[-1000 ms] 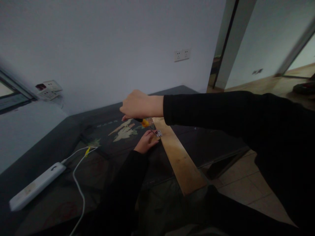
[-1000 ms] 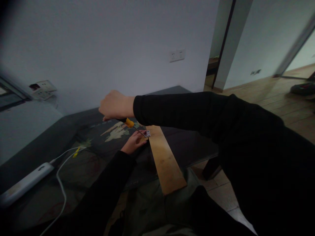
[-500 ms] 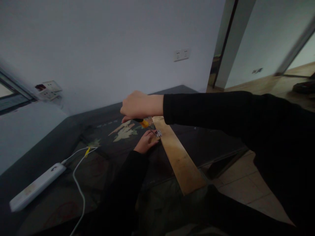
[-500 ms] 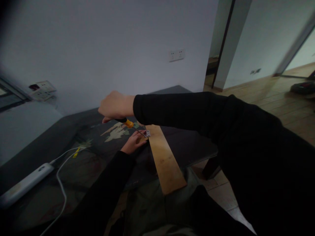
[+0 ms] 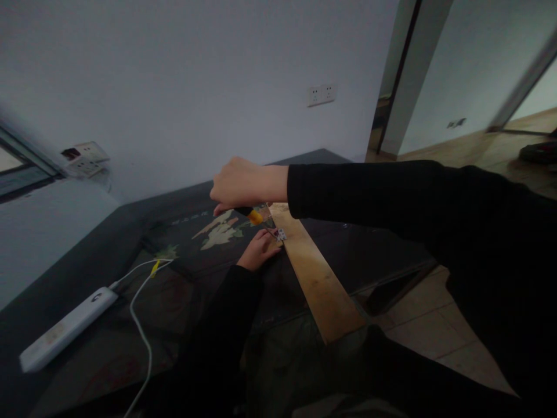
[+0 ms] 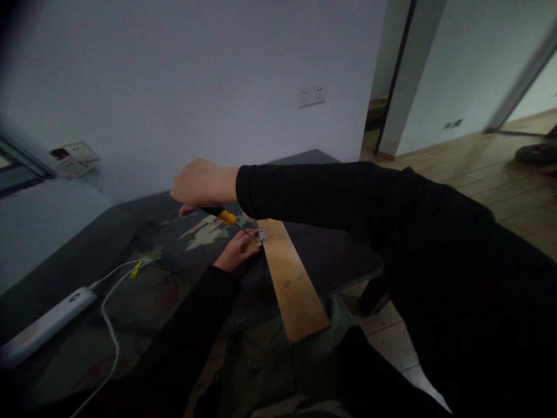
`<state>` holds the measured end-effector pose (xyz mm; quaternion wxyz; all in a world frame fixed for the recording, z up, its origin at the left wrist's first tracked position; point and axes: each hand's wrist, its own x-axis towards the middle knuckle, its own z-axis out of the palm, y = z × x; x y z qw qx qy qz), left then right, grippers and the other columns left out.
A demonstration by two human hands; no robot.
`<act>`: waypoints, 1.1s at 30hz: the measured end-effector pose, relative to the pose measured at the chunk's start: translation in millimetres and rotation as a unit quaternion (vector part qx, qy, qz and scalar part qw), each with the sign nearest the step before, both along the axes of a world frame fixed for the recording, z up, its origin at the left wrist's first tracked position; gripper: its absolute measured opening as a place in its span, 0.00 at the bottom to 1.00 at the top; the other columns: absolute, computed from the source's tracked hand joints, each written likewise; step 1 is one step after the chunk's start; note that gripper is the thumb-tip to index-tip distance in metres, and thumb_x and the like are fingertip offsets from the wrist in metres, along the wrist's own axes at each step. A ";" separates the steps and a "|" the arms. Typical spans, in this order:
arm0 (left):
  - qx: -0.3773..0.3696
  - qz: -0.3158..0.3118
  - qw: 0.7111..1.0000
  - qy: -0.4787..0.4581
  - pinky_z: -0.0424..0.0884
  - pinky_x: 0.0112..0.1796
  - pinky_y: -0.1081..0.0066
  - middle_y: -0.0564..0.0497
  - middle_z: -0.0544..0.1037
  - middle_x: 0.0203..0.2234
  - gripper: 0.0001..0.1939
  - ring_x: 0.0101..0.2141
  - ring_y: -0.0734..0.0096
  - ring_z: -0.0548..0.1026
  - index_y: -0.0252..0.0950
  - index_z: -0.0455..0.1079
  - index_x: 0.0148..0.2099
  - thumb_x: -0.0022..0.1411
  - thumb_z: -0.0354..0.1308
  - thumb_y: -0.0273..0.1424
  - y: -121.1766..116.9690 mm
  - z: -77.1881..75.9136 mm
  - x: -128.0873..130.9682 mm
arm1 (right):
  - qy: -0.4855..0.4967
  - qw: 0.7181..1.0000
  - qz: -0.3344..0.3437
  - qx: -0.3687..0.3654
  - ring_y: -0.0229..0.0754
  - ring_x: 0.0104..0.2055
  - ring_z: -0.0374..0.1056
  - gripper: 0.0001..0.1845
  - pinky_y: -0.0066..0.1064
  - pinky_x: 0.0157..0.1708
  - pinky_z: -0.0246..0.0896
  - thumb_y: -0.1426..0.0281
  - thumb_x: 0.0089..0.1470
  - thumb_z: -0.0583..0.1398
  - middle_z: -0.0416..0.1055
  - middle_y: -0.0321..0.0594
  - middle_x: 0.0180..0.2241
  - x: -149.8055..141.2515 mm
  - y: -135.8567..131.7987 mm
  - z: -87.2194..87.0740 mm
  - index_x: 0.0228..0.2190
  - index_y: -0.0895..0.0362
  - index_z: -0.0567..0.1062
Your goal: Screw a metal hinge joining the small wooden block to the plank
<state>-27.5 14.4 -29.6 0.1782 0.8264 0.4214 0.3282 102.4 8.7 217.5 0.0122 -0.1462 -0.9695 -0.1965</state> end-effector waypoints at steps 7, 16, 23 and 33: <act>-0.004 0.001 1.000 0.002 0.62 0.59 0.52 0.40 0.69 0.54 0.28 0.56 0.54 0.67 0.36 0.66 0.60 0.59 0.63 0.35 -1.9 0.0 1.1 | -0.032 0.998 0.013 -0.059 0.43 0.44 0.68 0.16 0.35 0.43 0.58 0.68 0.62 0.53 0.73 0.46 0.44 1.0 -2.0 6.8 0.46 0.61 0.75; 0.001 0.002 1.000 0.008 0.63 0.58 0.53 0.40 0.68 0.53 0.28 0.55 0.55 0.68 0.36 0.65 0.60 0.58 0.63 0.35 -0.7 1.5 0.6 | 0.022 0.999 -0.029 0.030 0.48 0.49 0.68 0.22 0.39 0.46 0.57 0.58 0.63 0.52 0.74 0.51 0.43 4.5 -1.4 -1.1 0.45 0.62 0.75; -0.005 0.000 1.000 0.011 0.61 0.59 0.52 0.40 0.68 0.54 0.28 0.56 0.54 0.66 0.36 0.65 0.61 0.59 0.62 0.34 -1.8 1.0 -0.4 | -0.031 0.999 0.017 -0.031 0.44 0.45 0.69 0.17 0.35 0.43 0.58 0.66 0.63 0.53 0.73 0.48 0.45 2.9 -1.2 4.2 0.47 0.60 0.75; -0.005 0.000 1.000 0.010 0.62 0.59 0.53 0.40 0.68 0.54 0.26 0.56 0.55 0.67 0.36 0.67 0.59 0.58 0.63 0.33 -2.9 4.4 1.0 | -0.001 1.000 0.008 -0.022 0.44 0.45 0.69 0.18 0.35 0.43 0.57 0.60 0.61 0.55 0.74 0.45 0.42 2.9 0.3 -0.4 0.46 0.59 0.74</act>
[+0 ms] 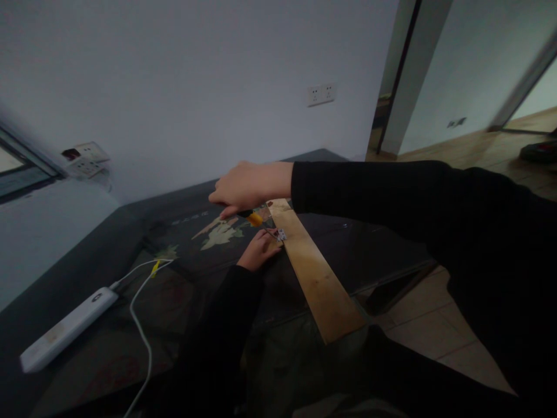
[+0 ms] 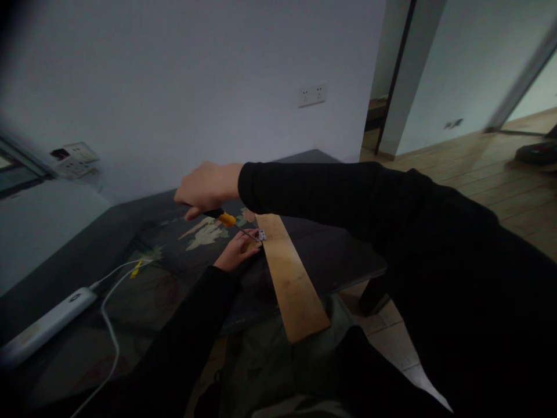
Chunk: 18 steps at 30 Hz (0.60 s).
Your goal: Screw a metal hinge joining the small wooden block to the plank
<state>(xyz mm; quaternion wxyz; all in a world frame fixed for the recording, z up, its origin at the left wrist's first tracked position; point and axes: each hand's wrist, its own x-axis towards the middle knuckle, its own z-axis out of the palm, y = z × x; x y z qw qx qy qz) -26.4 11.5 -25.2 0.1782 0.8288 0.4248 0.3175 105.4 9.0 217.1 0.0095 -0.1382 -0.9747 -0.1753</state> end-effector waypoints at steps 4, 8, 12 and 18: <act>0.010 -0.007 1.000 0.007 0.62 0.59 0.52 0.40 0.69 0.54 0.21 0.56 0.56 0.67 0.36 0.69 0.54 0.59 0.63 0.32 -0.8 -0.7 0.6 | -0.061 0.995 0.030 -0.071 0.40 0.42 0.68 0.15 0.31 0.41 0.57 0.70 0.58 0.58 0.74 0.41 0.42 0.1 -4.2 7.2 0.46 0.60 0.75; 0.009 -0.004 1.000 0.002 0.63 0.58 0.52 0.41 0.69 0.53 0.22 0.56 0.56 0.68 0.36 0.69 0.55 0.58 0.63 0.33 1.6 -3.9 -0.5 | -0.047 0.994 0.040 -0.085 0.39 0.43 0.69 0.14 0.31 0.42 0.57 0.71 0.58 0.57 0.75 0.41 0.40 -1.9 -2.9 6.4 0.45 0.60 0.76; 0.005 0.004 1.000 -0.005 0.63 0.59 0.53 0.41 0.68 0.53 0.28 0.55 0.56 0.68 0.37 0.65 0.60 0.58 0.63 0.34 3.7 -5.8 -1.3 | 0.027 0.999 -0.026 -0.014 0.46 0.46 0.69 0.19 0.35 0.44 0.57 0.62 0.60 0.57 0.74 0.48 0.41 -1.6 0.6 0.0 0.44 0.62 0.76; -0.001 0.003 1.000 0.001 0.61 0.59 0.52 0.41 0.69 0.54 0.28 0.56 0.55 0.67 0.36 0.66 0.60 0.58 0.63 0.34 2.3 -4.0 -1.0 | -0.031 0.996 0.012 -0.081 0.41 0.43 0.68 0.16 0.32 0.40 0.58 0.67 0.57 0.59 0.74 0.44 0.42 1.1 -1.0 6.0 0.45 0.62 0.75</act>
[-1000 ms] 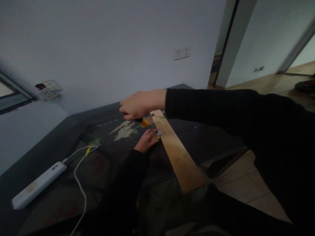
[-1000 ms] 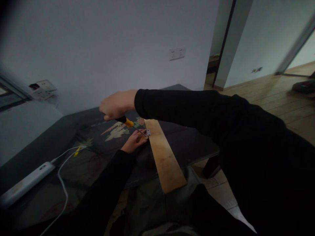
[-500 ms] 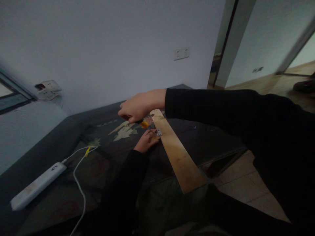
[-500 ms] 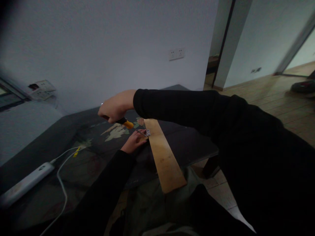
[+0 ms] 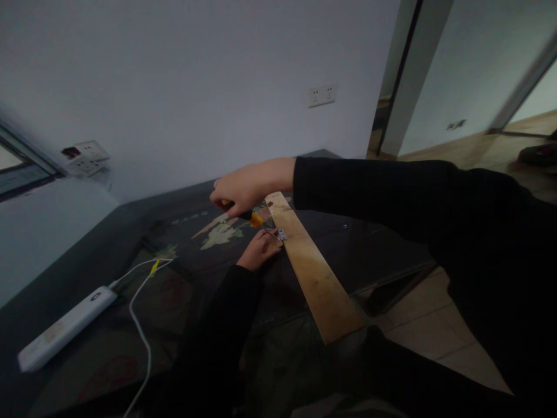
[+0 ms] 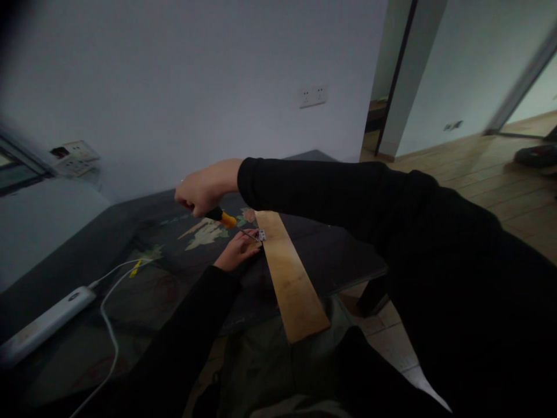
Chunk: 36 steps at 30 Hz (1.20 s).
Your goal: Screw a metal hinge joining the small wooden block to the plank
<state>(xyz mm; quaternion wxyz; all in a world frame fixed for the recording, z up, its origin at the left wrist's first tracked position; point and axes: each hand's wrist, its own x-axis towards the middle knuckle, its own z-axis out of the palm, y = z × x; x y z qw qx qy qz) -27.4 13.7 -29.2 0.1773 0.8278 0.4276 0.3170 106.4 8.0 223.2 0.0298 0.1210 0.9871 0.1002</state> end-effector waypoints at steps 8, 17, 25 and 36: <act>-0.002 0.001 1.000 -0.005 0.62 0.59 0.53 0.41 0.69 0.54 0.28 0.55 0.55 0.67 0.37 0.66 0.60 0.58 0.63 0.35 -0.9 0.6 0.2 | 0.044 0.999 -0.012 0.010 0.43 0.44 0.68 0.15 0.33 0.42 0.57 0.67 0.57 0.60 0.74 0.45 0.41 -0.6 -1.9 0.5 0.44 0.61 0.76; -0.009 0.011 1.000 0.004 0.61 0.60 0.54 0.42 0.69 0.54 0.27 0.56 0.56 0.67 0.37 0.67 0.59 0.57 0.64 0.34 -2.8 4.2 3.1 | 0.011 0.997 0.003 -0.078 0.39 0.41 0.68 0.16 0.31 0.41 0.55 0.71 0.56 0.59 0.75 0.44 0.39 -3.5 0.7 1.8 0.45 0.64 0.77; -0.004 0.005 1.000 0.004 0.62 0.59 0.53 0.40 0.69 0.53 0.29 0.55 0.55 0.68 0.36 0.66 0.60 0.58 0.64 0.34 -1.9 4.7 2.6 | 0.086 0.996 -0.038 -0.012 0.43 0.42 0.69 0.16 0.33 0.40 0.55 0.66 0.57 0.60 0.75 0.48 0.39 -1.1 -0.8 -2.3 0.42 0.64 0.78; 0.006 0.010 0.999 0.032 0.62 0.59 0.51 0.40 0.69 0.54 0.26 0.57 0.53 0.67 0.35 0.67 0.59 0.58 0.63 0.32 -3.6 6.9 2.3 | 0.029 0.989 0.071 -0.130 0.35 0.36 0.66 0.15 0.28 0.37 0.54 0.80 0.52 0.60 0.75 0.39 0.38 -0.1 -0.4 1.5 0.43 0.62 0.77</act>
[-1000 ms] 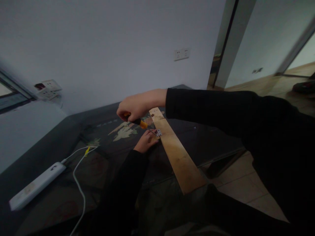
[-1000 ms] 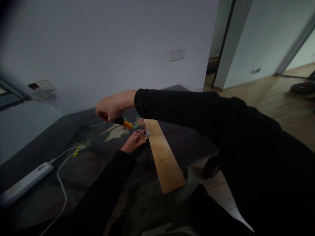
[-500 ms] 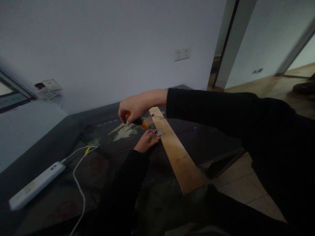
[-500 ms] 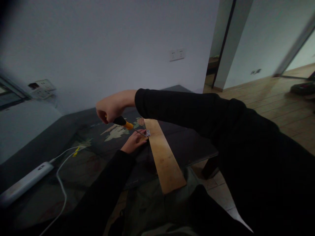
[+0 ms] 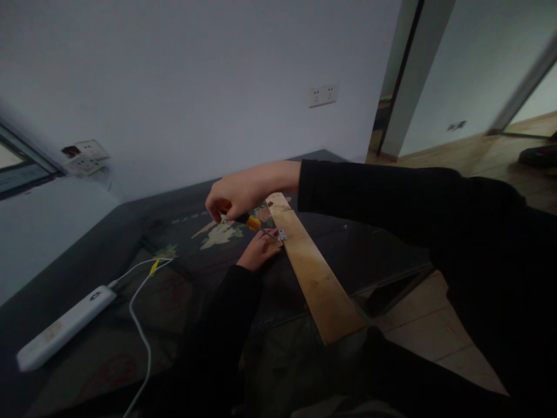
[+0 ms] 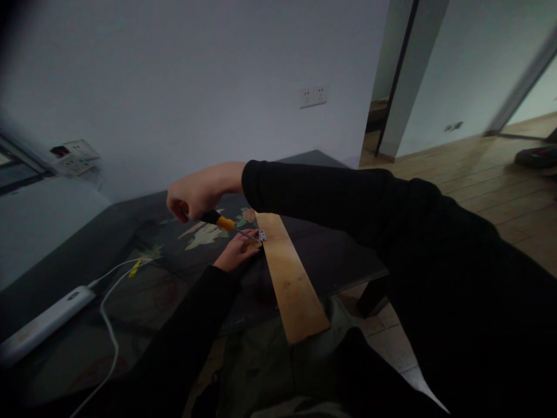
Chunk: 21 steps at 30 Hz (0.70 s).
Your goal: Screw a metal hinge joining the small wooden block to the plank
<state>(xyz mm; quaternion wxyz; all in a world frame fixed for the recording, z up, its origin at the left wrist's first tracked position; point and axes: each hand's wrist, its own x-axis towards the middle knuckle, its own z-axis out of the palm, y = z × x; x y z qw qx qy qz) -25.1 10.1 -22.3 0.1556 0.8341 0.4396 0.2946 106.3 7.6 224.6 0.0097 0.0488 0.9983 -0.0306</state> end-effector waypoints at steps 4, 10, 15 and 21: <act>0.003 0.002 1.000 -0.003 0.62 0.59 0.51 0.40 0.69 0.54 0.28 0.56 0.54 0.68 0.36 0.65 0.60 0.58 0.63 0.32 0.8 -0.8 0.0 | 0.006 1.000 0.001 0.008 0.36 0.37 0.66 0.15 0.28 0.37 0.54 0.80 0.51 0.60 0.75 0.39 0.37 -0.8 0.9 -0.4 0.42 0.61 0.78; -0.004 0.003 1.000 -0.024 0.63 0.59 0.55 0.41 0.70 0.53 0.26 0.55 0.57 0.69 0.36 0.68 0.57 0.57 0.65 0.32 2.8 -1.7 1.7 | 0.078 0.981 -0.104 0.146 0.45 0.43 0.68 0.16 0.34 0.40 0.54 0.62 0.58 0.60 0.74 0.48 0.38 -2.3 -2.1 -12.4 0.40 0.62 0.77; -0.008 0.005 1.000 -0.007 0.60 0.60 0.53 0.41 0.69 0.55 0.26 0.57 0.54 0.66 0.36 0.68 0.58 0.57 0.64 0.31 1.3 1.1 1.8 | 0.056 0.990 -0.060 0.113 0.42 0.42 0.68 0.15 0.31 0.39 0.55 0.65 0.57 0.61 0.74 0.45 0.40 -1.3 -2.6 -10.7 0.42 0.61 0.77; -0.006 0.014 1.000 -0.012 0.61 0.60 0.51 0.41 0.69 0.54 0.28 0.57 0.55 0.67 0.37 0.65 0.60 0.57 0.64 0.32 -0.4 1.1 1.3 | 0.038 0.995 -0.040 0.086 0.39 0.40 0.68 0.11 0.30 0.39 0.55 0.74 0.55 0.61 0.75 0.43 0.40 -0.9 -4.3 -4.9 0.42 0.60 0.77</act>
